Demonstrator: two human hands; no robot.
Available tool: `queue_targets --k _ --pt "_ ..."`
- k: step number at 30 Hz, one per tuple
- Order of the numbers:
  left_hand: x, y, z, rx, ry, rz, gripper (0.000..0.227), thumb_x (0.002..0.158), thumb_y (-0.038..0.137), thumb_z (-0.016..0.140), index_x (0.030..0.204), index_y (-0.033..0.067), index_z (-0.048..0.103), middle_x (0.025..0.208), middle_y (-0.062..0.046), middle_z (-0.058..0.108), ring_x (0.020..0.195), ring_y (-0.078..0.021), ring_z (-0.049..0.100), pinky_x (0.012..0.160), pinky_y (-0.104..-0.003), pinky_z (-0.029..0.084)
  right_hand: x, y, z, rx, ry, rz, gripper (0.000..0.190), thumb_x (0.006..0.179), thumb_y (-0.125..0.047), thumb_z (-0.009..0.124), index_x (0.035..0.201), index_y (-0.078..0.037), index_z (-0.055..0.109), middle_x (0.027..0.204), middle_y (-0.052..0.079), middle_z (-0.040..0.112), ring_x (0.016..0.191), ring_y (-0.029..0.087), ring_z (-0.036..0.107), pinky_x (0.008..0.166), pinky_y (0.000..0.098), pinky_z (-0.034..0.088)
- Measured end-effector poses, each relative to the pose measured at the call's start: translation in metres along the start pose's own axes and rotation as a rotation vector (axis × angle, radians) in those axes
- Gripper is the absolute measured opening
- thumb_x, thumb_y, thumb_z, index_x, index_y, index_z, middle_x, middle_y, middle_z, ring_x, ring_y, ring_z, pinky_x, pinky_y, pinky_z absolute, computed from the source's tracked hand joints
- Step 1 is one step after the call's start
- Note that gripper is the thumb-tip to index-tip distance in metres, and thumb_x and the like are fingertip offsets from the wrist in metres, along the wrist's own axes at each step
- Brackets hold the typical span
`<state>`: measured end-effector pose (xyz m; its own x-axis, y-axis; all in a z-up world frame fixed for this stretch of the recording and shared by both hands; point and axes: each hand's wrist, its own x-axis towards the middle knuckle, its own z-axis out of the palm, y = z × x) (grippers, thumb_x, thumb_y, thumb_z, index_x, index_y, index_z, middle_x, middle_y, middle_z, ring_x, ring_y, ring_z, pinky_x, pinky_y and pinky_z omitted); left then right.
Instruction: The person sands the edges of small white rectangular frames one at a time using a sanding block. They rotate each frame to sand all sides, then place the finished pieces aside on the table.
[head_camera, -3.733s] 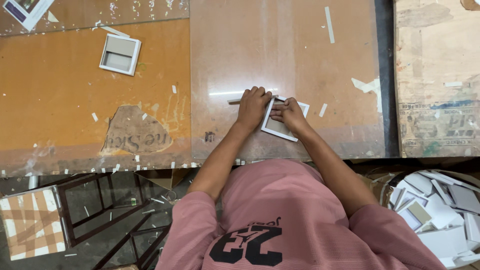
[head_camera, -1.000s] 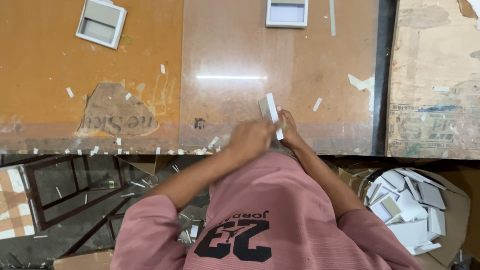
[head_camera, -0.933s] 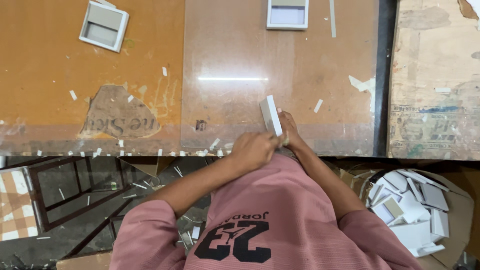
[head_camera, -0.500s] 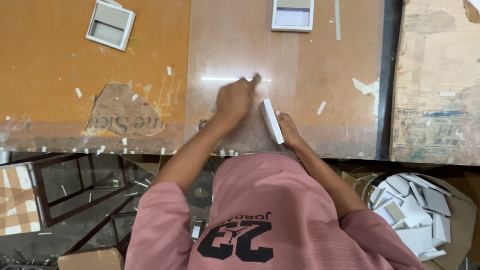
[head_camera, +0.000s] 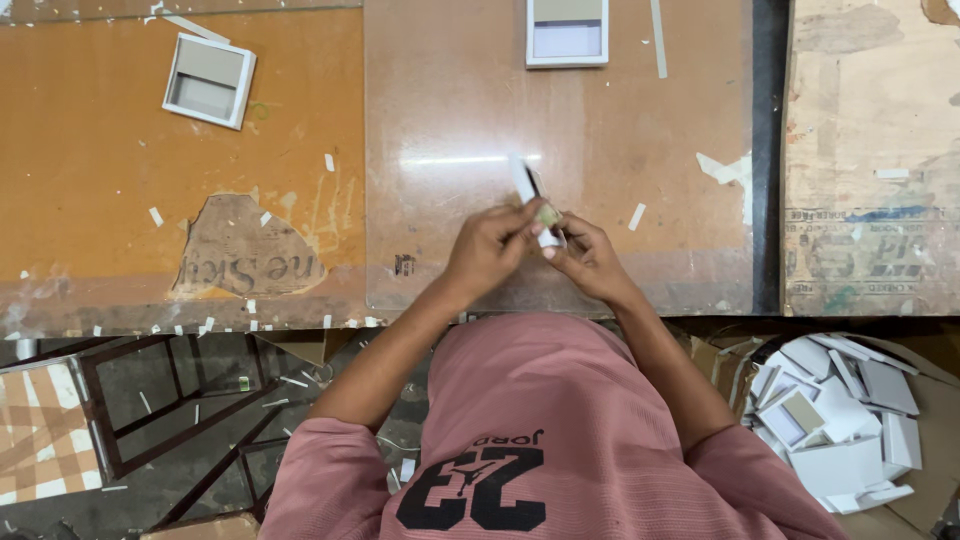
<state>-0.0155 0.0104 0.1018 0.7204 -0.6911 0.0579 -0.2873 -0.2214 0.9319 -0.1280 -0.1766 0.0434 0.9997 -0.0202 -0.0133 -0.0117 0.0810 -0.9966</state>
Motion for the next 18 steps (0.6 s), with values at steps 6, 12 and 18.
queue_targets --k 6,12,18 --pt "-0.024 0.017 0.016 0.233 0.073 0.145 0.045 0.087 0.003 0.065 0.132 0.0071 0.070 0.092 -0.014 0.073 0.074 -0.0291 0.072 0.066 -0.039 0.057 -0.014 0.041 0.007 0.057 0.069 0.008 0.030 0.108 -0.024 0.060 0.117 0.004 0.063 0.123 0.003 0.059 0.109 0.011 0.054 0.097 0.0274 0.045" --pt "0.015 -0.005 0.000 0.634 0.198 0.031 0.042 0.092 0.004 0.061 0.132 0.0094 0.071 0.084 -0.014 0.072 0.063 -0.0297 0.069 0.053 -0.041 0.052 -0.016 0.068 0.005 0.052 0.115 -0.018 0.047 0.110 -0.034 0.058 0.136 0.004 0.068 0.110 0.003 0.057 0.102 0.012 0.049 0.093 0.0268 0.040" --pt "0.052 -0.050 -0.051 0.500 0.336 -0.306 0.034 0.098 0.014 0.063 0.131 0.0089 0.071 0.093 -0.019 0.076 0.075 -0.0320 0.073 0.067 -0.044 0.055 -0.011 0.048 0.006 0.055 0.084 0.088 0.046 0.104 -0.028 0.063 0.136 0.005 0.061 0.136 0.009 0.064 0.132 0.020 0.054 0.114 0.0334 0.039"
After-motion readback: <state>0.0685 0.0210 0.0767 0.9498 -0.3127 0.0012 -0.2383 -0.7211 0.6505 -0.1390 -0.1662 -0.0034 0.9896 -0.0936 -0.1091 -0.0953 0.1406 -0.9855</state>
